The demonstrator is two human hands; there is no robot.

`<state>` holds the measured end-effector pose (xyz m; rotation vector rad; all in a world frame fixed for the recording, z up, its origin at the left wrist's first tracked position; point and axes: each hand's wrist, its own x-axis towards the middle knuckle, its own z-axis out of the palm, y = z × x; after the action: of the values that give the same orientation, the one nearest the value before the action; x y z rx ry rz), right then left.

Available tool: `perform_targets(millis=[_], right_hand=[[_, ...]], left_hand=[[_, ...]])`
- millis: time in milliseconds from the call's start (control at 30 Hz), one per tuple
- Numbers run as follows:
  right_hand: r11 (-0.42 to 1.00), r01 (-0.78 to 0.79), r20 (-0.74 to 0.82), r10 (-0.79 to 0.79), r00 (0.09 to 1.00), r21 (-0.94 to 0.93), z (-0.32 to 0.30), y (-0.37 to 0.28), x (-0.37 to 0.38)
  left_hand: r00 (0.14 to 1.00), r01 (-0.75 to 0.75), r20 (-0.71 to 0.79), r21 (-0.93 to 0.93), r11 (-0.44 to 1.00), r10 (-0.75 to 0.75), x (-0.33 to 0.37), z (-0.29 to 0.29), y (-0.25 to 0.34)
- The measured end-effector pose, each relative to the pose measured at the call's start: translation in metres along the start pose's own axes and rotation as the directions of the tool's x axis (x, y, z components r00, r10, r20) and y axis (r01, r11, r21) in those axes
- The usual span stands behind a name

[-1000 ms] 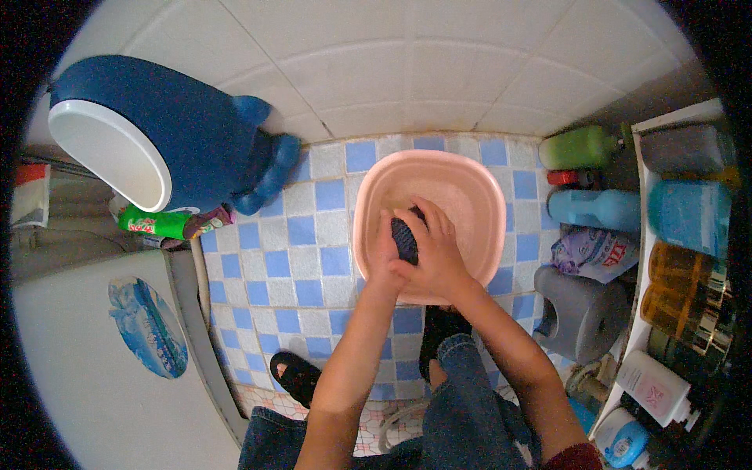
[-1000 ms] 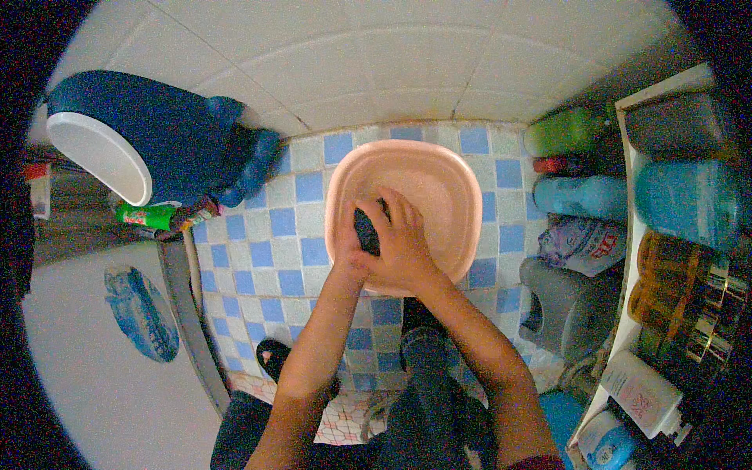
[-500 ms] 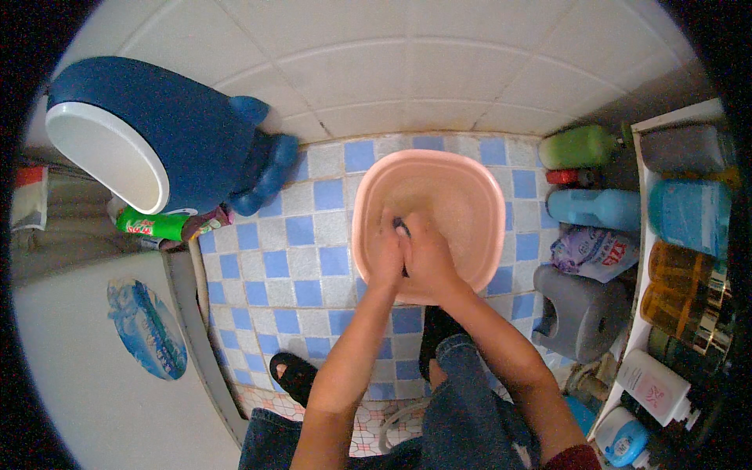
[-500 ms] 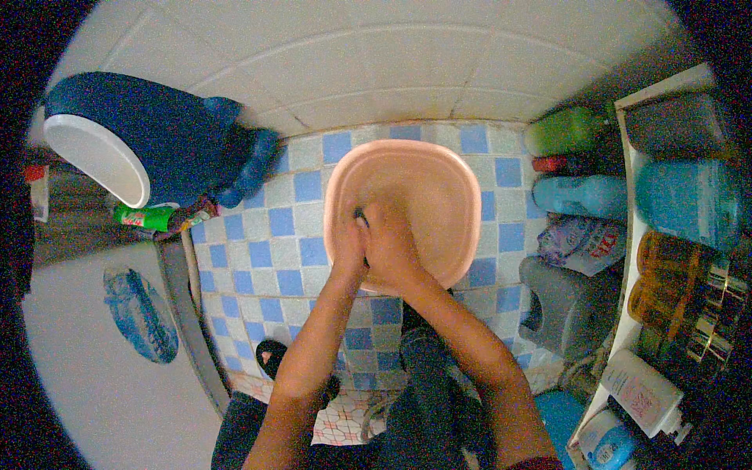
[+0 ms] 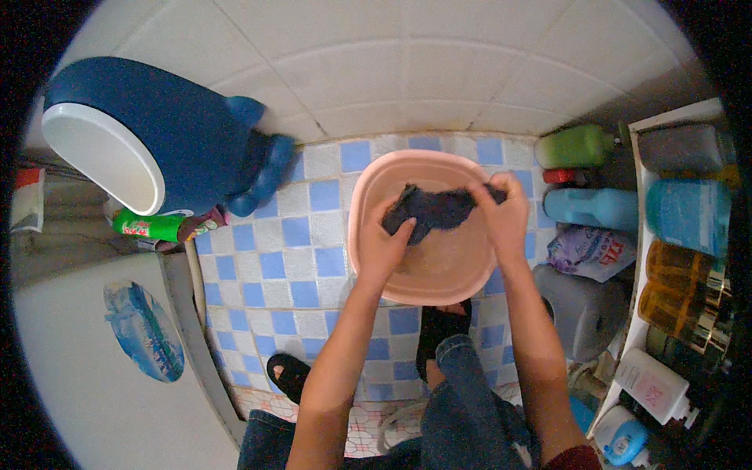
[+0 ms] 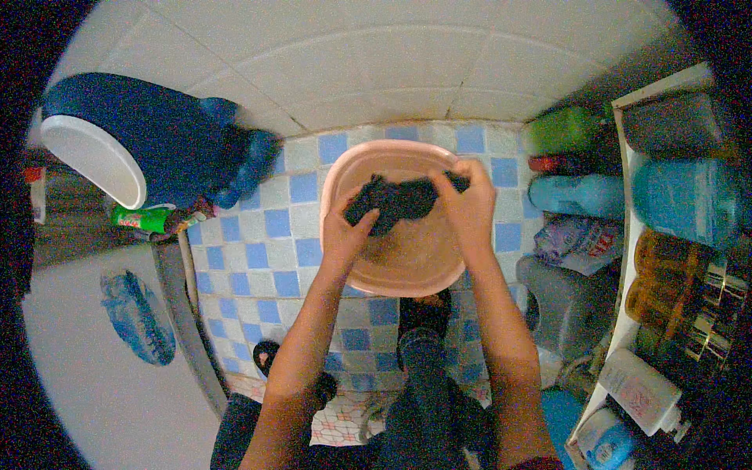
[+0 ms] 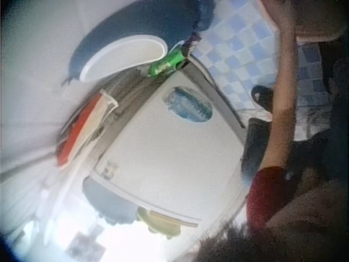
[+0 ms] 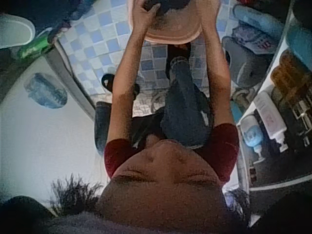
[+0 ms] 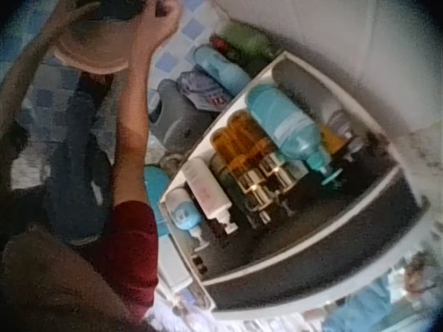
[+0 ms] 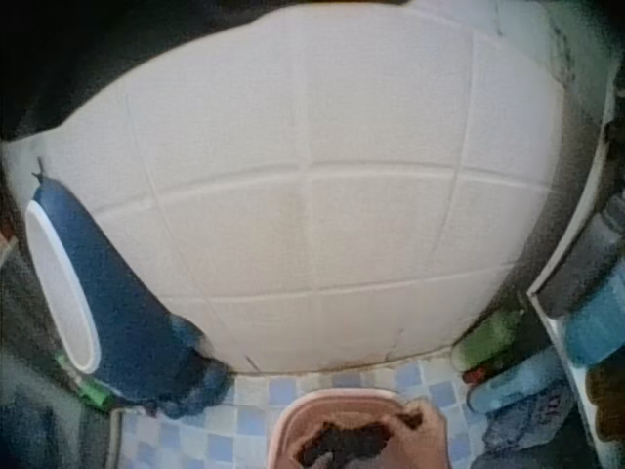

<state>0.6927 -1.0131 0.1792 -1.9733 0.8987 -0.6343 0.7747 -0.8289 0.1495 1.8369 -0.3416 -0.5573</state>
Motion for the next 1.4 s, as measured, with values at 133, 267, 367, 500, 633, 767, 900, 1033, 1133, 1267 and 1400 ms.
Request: perform_targets(millis=[133, 267, 367, 500, 633, 767, 900, 1033, 1133, 1267, 1400], right_hand=[[0.991, -0.081, 0.025, 0.084, 0.996, -0.103, -0.008, -0.013, 0.01], [0.862, 0.289, 0.348, -0.142, 0.927, -0.417, 0.015, 0.035, -0.008], [0.755, 0.439, 0.421, -0.237, 0.875, -0.487, 0.05, 0.052, -0.025], [0.598, 0.624, 0.644, -0.222, 0.732, -0.503, 0.065, 0.07, -0.043], [0.748, 0.445, 0.517, -0.16, 0.841, -0.492, 0.065, 0.076, -0.03], [0.701, 0.556, 0.731, -0.072, 0.678, -0.447, 0.063, 0.071, -0.042], [0.968, 0.216, 0.538, -0.117, 0.835, -0.125, 0.061, 0.057, -0.023], [0.989, 0.071, 0.615, -0.135, 0.777, 0.128, 0.027, 0.001, 0.002], [0.954, 0.072, 0.511, -0.219, 0.831, 0.291, 0.02, -0.017, 0.011], [0.952, 0.282, 0.526, -0.182, 0.831, -0.117, 0.0, 0.011, 0.024], [0.924, 0.211, 0.345, -0.093, 0.934, -0.32, 0.037, 0.062, 0.004]], left_hand=[[0.998, -0.007, 0.051, -0.401, 0.916, 0.03, 0.011, 0.03, -0.01], [0.997, -0.044, 0.06, 0.109, 0.993, 0.037, 0.021, 0.032, -0.044], [0.987, -0.096, 0.158, 0.431, 0.897, 0.03, 0.014, 0.029, -0.069], [0.932, -0.301, 0.361, 0.776, 0.554, 0.0, -0.014, 0.029, -0.095], [0.937, -0.339, 0.349, 0.893, 0.297, 0.021, -0.031, 0.028, -0.095], [0.967, -0.162, 0.234, 0.87, 0.465, -0.101, -0.02, 0.035, -0.074], [0.991, -0.062, 0.131, 0.695, 0.717, -0.04, -0.013, 0.025, -0.07], [0.945, -0.312, 0.027, 0.376, 0.873, 0.326, -0.008, 0.03, -0.058], [0.989, -0.135, 0.041, -0.079, 0.988, 0.139, 0.006, 0.024, -0.068], [0.986, 0.149, 0.074, 0.002, 0.989, -0.149, 0.02, 0.013, -0.033], [0.982, -0.135, -0.108, 0.181, 0.974, 0.156, 0.021, 0.019, -0.045]])
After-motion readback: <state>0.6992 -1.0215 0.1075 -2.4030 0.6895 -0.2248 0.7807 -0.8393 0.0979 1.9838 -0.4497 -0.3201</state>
